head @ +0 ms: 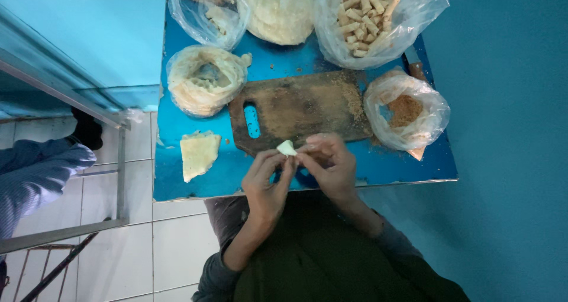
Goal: The person sits at a small blue table and folds square dough wrappers by hand, pinching a bit of brown filling from a plastic bag and folding the wrapper over it. The folded pieces are placed into a plastic bag with other finished rolled snacks.
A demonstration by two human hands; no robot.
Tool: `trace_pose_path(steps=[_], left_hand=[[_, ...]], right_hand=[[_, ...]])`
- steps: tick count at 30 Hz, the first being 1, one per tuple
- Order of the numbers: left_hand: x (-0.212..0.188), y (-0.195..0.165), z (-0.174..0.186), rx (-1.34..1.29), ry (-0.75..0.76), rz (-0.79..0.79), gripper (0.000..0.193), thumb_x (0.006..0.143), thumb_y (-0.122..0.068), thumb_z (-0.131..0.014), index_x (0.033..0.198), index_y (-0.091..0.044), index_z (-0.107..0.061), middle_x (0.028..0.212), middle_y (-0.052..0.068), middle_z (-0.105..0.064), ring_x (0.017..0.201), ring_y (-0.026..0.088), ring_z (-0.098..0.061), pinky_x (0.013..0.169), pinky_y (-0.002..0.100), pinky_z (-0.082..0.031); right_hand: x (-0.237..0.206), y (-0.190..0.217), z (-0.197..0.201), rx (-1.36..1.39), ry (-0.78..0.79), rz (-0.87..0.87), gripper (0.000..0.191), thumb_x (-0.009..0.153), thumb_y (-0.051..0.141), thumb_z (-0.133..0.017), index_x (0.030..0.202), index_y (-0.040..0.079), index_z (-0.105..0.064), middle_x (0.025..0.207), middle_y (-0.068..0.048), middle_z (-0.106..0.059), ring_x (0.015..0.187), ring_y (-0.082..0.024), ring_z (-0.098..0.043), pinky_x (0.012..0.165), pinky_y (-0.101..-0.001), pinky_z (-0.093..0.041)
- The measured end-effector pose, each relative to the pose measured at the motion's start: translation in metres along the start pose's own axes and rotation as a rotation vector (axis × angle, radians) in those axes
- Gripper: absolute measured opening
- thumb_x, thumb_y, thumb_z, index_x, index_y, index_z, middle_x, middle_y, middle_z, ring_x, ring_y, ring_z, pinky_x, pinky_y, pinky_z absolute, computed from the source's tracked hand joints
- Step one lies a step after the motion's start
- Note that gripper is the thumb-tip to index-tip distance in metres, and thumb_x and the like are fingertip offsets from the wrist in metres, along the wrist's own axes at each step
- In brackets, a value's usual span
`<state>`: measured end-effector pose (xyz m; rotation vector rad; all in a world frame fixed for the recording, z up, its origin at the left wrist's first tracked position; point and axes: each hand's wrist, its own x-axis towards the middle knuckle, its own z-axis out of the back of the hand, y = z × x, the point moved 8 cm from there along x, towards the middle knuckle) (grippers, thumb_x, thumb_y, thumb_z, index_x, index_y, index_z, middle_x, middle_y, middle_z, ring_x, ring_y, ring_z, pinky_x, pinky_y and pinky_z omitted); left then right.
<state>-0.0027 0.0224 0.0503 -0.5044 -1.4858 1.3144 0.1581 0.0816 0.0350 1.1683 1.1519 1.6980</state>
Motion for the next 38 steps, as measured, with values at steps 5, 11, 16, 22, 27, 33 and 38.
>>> trace_pose_path(steps=[5, 11, 16, 22, 27, 33, 38], left_hand=[[0.0, 0.0, -0.001, 0.008, 0.032, 0.026, 0.017, 0.086, 0.0, -0.078, 0.102, 0.004, -0.073, 0.103, 0.013, -0.072, 0.078, 0.018, -0.071, 0.069, 0.028, -0.057], [-0.003, -0.002, -0.004, 0.063, -0.007, -0.076, 0.012, 0.092, 0.002, -0.074, 0.104, 0.003, -0.072, 0.104, 0.012, -0.072, 0.09, 0.018, -0.073, 0.077, 0.029, -0.059], [-0.007, 0.041, -0.009, -0.288, 0.005, 0.218, 0.006, 0.094, 0.002, -0.071, 0.099, 0.005, -0.072, 0.103, 0.008, -0.071, 0.09, 0.01, -0.067, 0.077, 0.023, -0.056], [-0.017, 0.055, -0.008, -0.349, -0.03, 0.234, 0.005, 0.094, 0.001, -0.073, 0.098, 0.004, -0.072, 0.101, 0.005, -0.069, 0.087, 0.006, -0.062, 0.074, 0.02, -0.051], [-0.022, 0.086, 0.02, -0.623, -0.21, 0.478, 0.01, 0.1, -0.004, -0.07, 0.105, 0.003, -0.076, 0.096, 0.007, -0.071, 0.08, 0.01, -0.065, 0.072, 0.023, -0.055], [-0.023, 0.096, 0.051, -0.813, -0.409, 0.487, 0.014, 0.096, -0.006, -0.069, 0.106, 0.004, -0.071, 0.102, 0.01, -0.074, 0.086, 0.015, -0.073, 0.078, 0.031, -0.063], [-0.025, 0.099, 0.045, -0.748, -0.361, 0.475, 0.016, 0.099, -0.003, -0.07, 0.112, 0.005, -0.072, 0.102, 0.013, -0.074, 0.085, 0.016, -0.071, 0.077, 0.031, -0.06]], right_hand=[[0.0, -0.01, 0.002, -0.06, -0.068, -0.042, 0.027, 0.097, 0.003, -0.07, 0.122, 0.004, -0.058, 0.108, -0.013, -0.076, 0.098, -0.018, -0.079, 0.082, -0.0309, -0.067], [-0.007, 0.01, 0.001, -0.273, -0.103, 0.236, 0.029, 0.096, 0.005, -0.073, 0.12, 0.006, -0.057, 0.115, -0.016, -0.069, 0.1, -0.022, -0.074, 0.084, -0.0331, -0.063], [0.007, -0.042, 0.01, 0.679, -0.192, -0.338, 0.03, 0.097, 0.004, -0.067, 0.123, 0.008, -0.052, 0.105, -0.013, -0.066, 0.095, -0.022, -0.071, 0.082, -0.036, -0.063], [0.009, -0.033, -0.002, 0.768, -0.049, -0.355, 0.041, 0.091, 0.001, -0.066, 0.127, 0.012, -0.051, 0.11, -0.011, -0.066, 0.101, -0.021, -0.068, 0.083, -0.0346, -0.059], [0.038, -0.025, 0.026, 0.899, -0.156, -0.369, 0.043, 0.09, -0.003, -0.067, 0.128, 0.011, -0.052, 0.116, -0.009, -0.068, 0.106, -0.022, -0.069, 0.089, -0.0377, -0.062], [0.069, 0.048, 0.031, -0.29, -0.062, 0.36, 0.033, 0.097, 0.003, -0.074, 0.126, 0.01, -0.058, 0.115, -0.011, -0.068, 0.106, -0.027, -0.071, 0.092, -0.0399, -0.061], [0.063, 0.056, -0.006, -0.8, 0.169, 0.519, 0.024, 0.089, 0.009, -0.074, 0.112, 0.008, -0.07, 0.116, -0.018, -0.072, 0.11, -0.035, -0.071, 0.089, -0.0409, -0.058]])
